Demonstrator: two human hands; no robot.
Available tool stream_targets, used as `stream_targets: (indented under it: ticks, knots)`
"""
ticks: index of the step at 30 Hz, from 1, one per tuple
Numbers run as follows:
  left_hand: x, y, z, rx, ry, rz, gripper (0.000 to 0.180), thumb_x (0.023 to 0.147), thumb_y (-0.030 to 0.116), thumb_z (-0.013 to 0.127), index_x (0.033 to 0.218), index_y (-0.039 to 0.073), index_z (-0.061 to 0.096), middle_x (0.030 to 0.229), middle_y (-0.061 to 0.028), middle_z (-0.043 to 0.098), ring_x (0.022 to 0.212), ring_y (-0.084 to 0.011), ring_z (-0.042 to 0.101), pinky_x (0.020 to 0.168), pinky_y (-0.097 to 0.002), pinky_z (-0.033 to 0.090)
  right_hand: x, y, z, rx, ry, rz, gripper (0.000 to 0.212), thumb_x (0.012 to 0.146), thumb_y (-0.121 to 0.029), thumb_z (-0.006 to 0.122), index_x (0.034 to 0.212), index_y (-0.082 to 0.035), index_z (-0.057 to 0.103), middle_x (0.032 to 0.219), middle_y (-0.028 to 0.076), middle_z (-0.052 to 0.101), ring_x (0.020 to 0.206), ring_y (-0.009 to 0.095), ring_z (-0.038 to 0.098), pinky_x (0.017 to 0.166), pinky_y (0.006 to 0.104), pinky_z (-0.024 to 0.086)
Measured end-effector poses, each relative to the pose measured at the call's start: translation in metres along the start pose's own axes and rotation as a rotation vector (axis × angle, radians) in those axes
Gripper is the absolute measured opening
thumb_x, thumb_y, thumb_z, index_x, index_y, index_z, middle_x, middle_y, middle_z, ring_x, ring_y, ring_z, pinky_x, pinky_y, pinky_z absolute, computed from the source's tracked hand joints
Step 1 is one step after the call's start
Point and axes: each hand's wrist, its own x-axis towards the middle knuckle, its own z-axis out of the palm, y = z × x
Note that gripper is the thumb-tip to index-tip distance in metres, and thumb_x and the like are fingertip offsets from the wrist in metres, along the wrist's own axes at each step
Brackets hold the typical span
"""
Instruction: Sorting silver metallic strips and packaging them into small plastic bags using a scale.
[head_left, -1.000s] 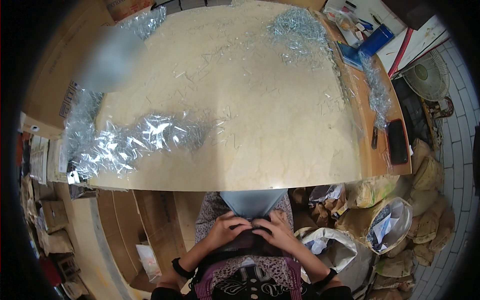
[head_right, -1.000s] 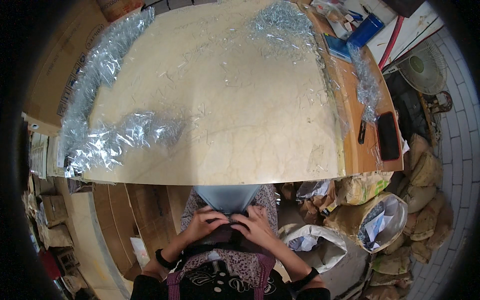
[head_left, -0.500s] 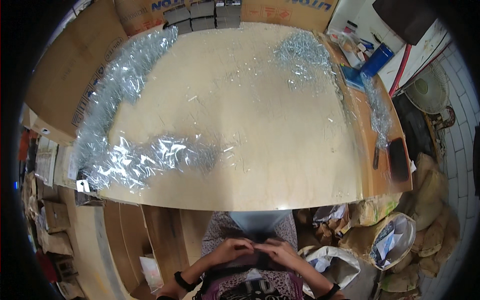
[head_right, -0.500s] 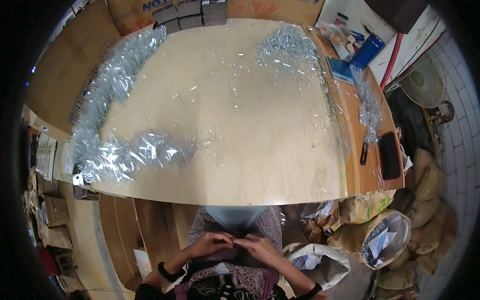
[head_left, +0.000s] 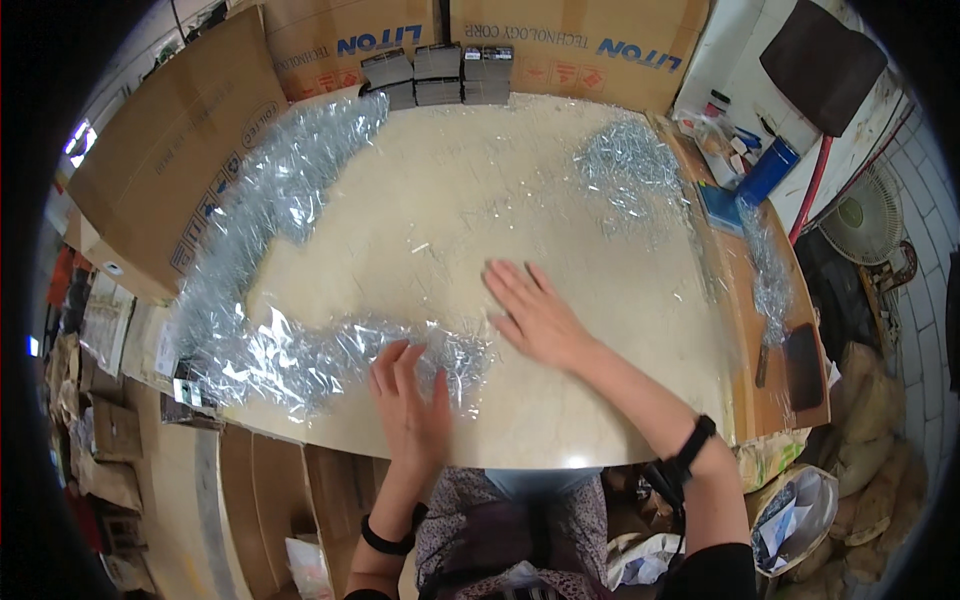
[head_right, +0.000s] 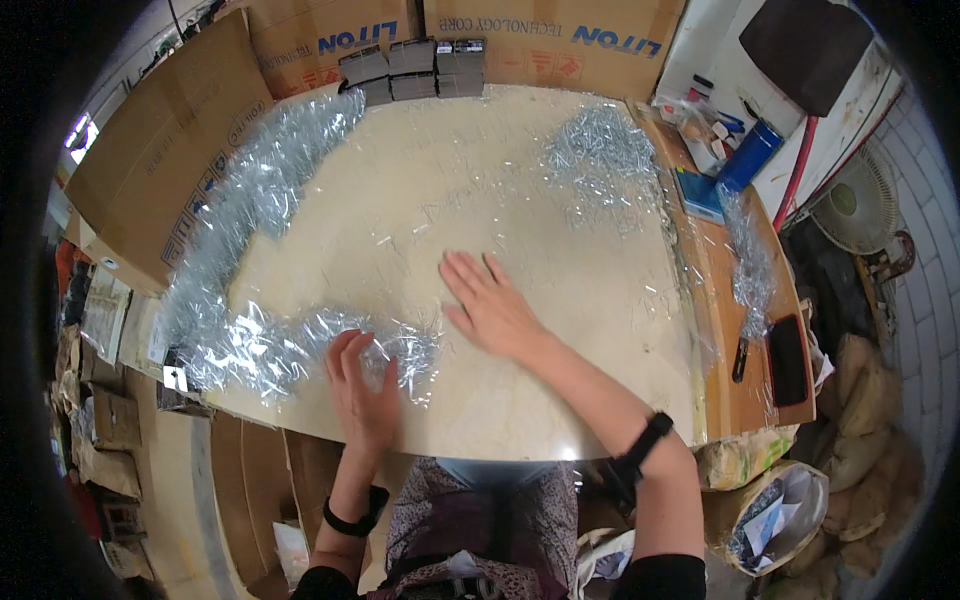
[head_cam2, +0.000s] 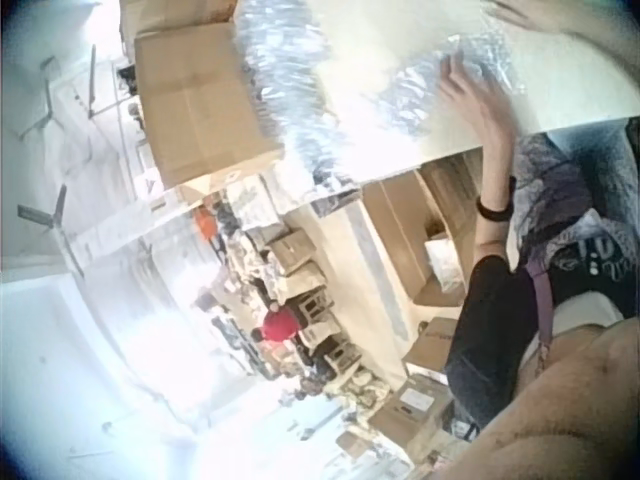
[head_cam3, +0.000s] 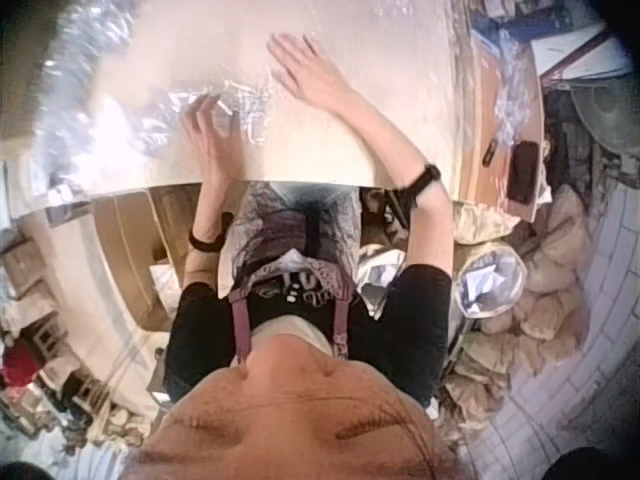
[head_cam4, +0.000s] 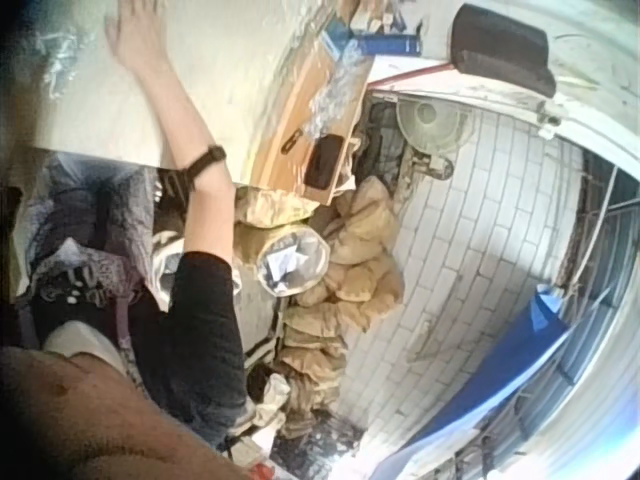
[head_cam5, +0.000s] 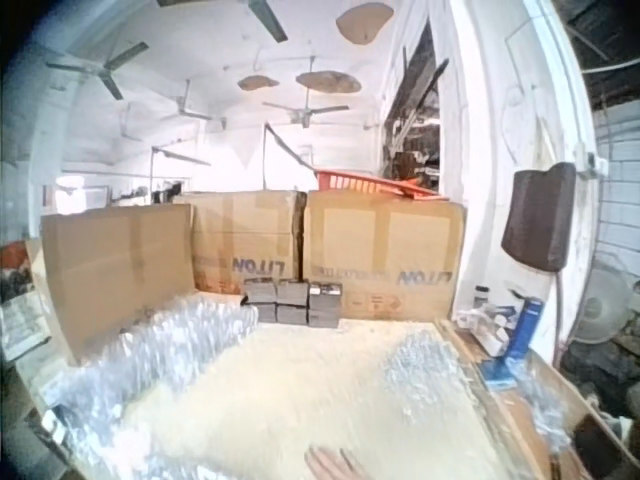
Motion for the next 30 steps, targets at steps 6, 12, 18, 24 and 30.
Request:
stream_targets:
  ticks: [6, 12, 18, 24, 30]
  knots:
    - [-0.002, 0.003, 0.005, 0.140, -0.384, 0.283, 0.037, 0.079, 0.008, 0.066, 0.115, 0.016, 0.064, 0.141, -0.0089, 0.045, 0.132, -0.0338, 0.039, 0.110, -0.0584, 0.021, 0.112, 0.037, 0.032, -0.055, -0.019, 0.107, 0.054, 0.096, -0.051, 0.037, 0.141, -0.023, 0.045, 0.154, 0.008, 0.031, 0.143, 0.028, 0.025, 0.116, 0.0574, 0.008]
    - [0.004, -0.014, 0.001, 0.244, -0.376, 0.162, 0.036, 0.082, 0.010, 0.065, 0.117, 0.018, 0.066, 0.146, -0.0103, 0.042, 0.139, -0.0348, 0.031, 0.114, -0.0604, 0.009, 0.090, 0.097, -0.002, -0.146, -0.038, 0.745, 0.057, 0.096, -0.055, 0.038, 0.144, -0.025, 0.041, 0.153, 0.010, 0.031, 0.143, 0.033, 0.023, 0.113, 0.0628, 0.009]
    - [0.004, -0.014, 0.001, 0.239, -0.313, 0.139, 0.032, 0.084, 0.009, 0.064, 0.115, 0.016, 0.067, 0.148, -0.0099, 0.040, 0.141, -0.0351, 0.028, 0.115, -0.0595, 0.006, -0.024, 0.051, -0.036, -0.045, -0.135, 0.476, 0.055, 0.095, -0.051, 0.042, 0.144, -0.024, 0.041, 0.152, 0.011, 0.033, 0.143, 0.036, 0.022, 0.114, 0.0596, 0.011]
    - [-0.001, -0.019, -0.005, 0.269, -0.226, 0.147, 0.028, 0.083, 0.007, 0.065, 0.110, 0.014, 0.069, 0.149, -0.0107, 0.039, 0.142, -0.0350, 0.026, 0.116, -0.0582, 0.003, -0.124, 0.010, -0.094, -0.007, 0.033, 0.550, 0.056, 0.094, -0.032, 0.056, 0.145, -0.017, 0.039, 0.153, 0.017, 0.031, 0.142, 0.038, 0.023, 0.117, 0.0523, 0.009]
    - [-0.004, -0.002, -0.002, 0.227, -0.072, 0.169, 0.026, 0.081, 0.004, 0.067, 0.106, 0.010, 0.068, 0.145, -0.0147, 0.041, 0.141, -0.0370, 0.028, 0.115, -0.0585, 0.006, -0.242, 0.033, -0.091, -0.111, 0.366, 0.907, 0.030, 0.086, -0.012, 0.062, 0.114, -0.001, 0.064, 0.124, 0.020, 0.060, 0.129, 0.038, 0.046, 0.114, 0.0484, 0.026]
